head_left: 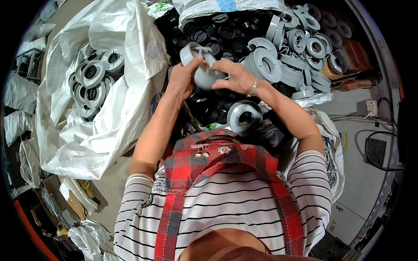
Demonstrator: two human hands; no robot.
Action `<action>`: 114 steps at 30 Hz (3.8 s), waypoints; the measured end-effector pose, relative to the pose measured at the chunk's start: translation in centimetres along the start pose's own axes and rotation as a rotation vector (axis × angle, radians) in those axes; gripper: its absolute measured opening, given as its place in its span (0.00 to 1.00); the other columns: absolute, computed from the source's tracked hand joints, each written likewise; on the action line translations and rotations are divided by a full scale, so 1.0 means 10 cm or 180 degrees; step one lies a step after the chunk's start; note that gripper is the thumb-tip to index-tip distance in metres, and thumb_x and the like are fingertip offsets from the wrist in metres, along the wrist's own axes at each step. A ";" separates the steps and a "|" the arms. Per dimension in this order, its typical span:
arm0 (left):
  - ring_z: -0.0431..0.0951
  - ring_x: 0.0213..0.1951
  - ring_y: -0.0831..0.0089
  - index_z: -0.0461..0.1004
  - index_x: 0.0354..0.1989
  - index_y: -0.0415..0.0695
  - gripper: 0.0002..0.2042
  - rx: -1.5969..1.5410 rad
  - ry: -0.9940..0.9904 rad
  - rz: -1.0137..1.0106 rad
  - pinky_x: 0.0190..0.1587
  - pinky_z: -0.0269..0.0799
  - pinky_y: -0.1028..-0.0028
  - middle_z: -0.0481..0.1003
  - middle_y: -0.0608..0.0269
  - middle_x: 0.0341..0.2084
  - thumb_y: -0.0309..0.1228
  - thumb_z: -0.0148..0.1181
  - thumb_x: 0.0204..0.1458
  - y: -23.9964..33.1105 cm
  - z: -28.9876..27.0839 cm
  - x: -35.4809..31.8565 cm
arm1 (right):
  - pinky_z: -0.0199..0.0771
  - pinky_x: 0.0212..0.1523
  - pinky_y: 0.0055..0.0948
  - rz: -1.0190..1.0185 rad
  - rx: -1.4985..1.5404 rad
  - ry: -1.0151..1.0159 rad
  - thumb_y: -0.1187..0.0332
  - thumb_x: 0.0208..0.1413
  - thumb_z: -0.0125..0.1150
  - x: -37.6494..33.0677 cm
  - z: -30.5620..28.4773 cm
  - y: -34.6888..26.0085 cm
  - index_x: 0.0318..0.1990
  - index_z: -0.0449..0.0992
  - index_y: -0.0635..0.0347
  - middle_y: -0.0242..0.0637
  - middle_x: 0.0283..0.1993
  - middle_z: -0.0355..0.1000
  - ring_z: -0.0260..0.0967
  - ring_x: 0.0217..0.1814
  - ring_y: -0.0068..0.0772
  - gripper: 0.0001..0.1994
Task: The person repeatedly picks up white circular plastic parts and black circular plastic parts, then fits the black part into the center of the white part. They place the assembled units into a large white sack. The person continues this repetitive assembly process throughout the clip.
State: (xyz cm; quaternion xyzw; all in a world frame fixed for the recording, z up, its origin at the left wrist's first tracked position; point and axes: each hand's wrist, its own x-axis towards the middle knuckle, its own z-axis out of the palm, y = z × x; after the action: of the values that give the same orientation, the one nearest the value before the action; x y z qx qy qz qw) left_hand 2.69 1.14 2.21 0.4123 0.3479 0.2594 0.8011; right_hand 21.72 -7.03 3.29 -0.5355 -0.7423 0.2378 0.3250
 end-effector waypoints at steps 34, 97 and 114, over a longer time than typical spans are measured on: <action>0.75 0.41 0.68 0.64 0.51 0.33 0.22 -0.0551 -0.0407 -0.0285 0.45 0.72 0.67 0.72 0.55 0.42 0.40 0.51 0.57 0.13 0.16 -0.58 | 0.69 0.48 0.38 -0.0190 -0.1170 -0.1145 0.70 0.25 0.70 0.07 -0.41 -0.66 0.56 0.56 0.59 0.50 0.49 0.57 0.57 0.53 0.53 0.43; 0.74 0.38 0.72 0.67 0.47 0.34 0.18 -0.0365 -0.0325 -0.0067 0.41 0.72 0.71 0.73 0.58 0.39 0.37 0.52 0.56 0.03 0.02 -0.24 | 0.66 0.52 0.35 0.0542 -0.0791 -0.0757 0.60 0.32 0.71 0.27 -0.28 -0.29 0.56 0.58 0.64 0.50 0.50 0.60 0.61 0.53 0.52 0.41; 0.72 0.34 0.79 0.67 0.45 0.35 0.17 0.0498 -0.0260 0.0837 0.37 0.69 0.78 0.72 0.64 0.35 0.34 0.58 0.52 -0.08 0.27 -0.68 | 0.71 0.19 0.23 0.1145 0.0847 0.0428 0.47 0.49 0.60 -0.18 0.00 -0.43 0.36 0.70 0.77 0.44 0.21 0.71 0.70 0.18 0.28 0.30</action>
State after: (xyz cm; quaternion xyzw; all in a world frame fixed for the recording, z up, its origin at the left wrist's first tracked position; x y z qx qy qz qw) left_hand 0.62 -5.33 5.00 0.5257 0.2771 0.3171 0.7391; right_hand 19.36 -10.12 5.91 -0.6263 -0.5737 0.3514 0.3939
